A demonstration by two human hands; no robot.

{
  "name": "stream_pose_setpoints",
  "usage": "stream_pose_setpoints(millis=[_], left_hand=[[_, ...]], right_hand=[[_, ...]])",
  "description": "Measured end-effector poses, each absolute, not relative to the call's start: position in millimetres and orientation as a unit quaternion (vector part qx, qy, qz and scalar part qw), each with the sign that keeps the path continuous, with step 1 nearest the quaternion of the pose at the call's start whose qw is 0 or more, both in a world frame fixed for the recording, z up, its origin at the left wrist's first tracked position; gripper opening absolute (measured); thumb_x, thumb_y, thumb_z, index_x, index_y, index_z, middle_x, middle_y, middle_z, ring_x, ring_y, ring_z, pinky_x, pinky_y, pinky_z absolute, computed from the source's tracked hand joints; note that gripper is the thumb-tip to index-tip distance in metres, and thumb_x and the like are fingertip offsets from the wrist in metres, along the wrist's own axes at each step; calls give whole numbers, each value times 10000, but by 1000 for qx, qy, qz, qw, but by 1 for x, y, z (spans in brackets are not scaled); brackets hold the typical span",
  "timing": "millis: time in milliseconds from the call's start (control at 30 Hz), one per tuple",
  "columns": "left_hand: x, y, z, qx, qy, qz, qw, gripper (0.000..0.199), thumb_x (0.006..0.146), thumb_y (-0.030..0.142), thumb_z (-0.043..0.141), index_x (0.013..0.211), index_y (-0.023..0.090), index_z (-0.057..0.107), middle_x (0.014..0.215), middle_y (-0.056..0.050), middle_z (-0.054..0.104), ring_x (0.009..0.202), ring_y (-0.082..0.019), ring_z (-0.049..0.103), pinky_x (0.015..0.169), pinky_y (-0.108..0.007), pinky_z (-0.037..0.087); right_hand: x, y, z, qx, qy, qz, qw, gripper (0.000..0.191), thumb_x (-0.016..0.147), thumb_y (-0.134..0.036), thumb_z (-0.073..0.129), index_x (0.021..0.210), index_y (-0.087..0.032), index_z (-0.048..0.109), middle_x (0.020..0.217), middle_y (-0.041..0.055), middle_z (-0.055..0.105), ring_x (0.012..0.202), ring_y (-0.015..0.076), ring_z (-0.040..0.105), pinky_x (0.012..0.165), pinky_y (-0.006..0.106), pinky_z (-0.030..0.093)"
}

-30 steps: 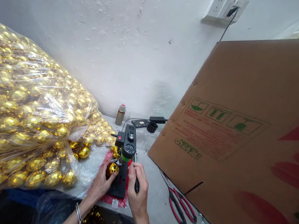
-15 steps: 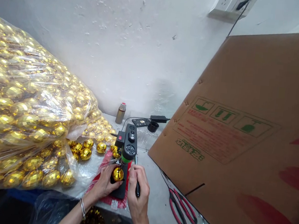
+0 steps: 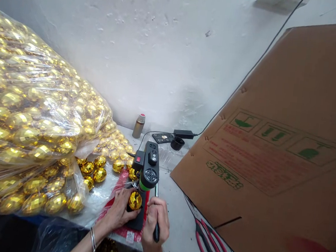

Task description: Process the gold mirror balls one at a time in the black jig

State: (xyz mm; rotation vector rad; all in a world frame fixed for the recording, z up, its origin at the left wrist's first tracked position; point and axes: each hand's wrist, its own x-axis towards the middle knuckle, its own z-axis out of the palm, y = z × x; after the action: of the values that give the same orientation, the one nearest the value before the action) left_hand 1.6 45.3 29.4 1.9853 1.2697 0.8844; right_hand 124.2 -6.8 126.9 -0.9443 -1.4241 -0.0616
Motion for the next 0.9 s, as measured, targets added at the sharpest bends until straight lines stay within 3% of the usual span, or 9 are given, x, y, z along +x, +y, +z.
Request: stream_pose_setpoints(millis=[900], left_hand=[[3,50,25,748,486,331,307,511,792,346,713,1262,186,594,1231,-137,665,1166,-345,584,1037,-551,402]], right_hand=[[123,-2,110,-423,-613,-29,666,271,994,-108,385,765,-223,473,707,-22,497,627,113,499,582,234,421]])
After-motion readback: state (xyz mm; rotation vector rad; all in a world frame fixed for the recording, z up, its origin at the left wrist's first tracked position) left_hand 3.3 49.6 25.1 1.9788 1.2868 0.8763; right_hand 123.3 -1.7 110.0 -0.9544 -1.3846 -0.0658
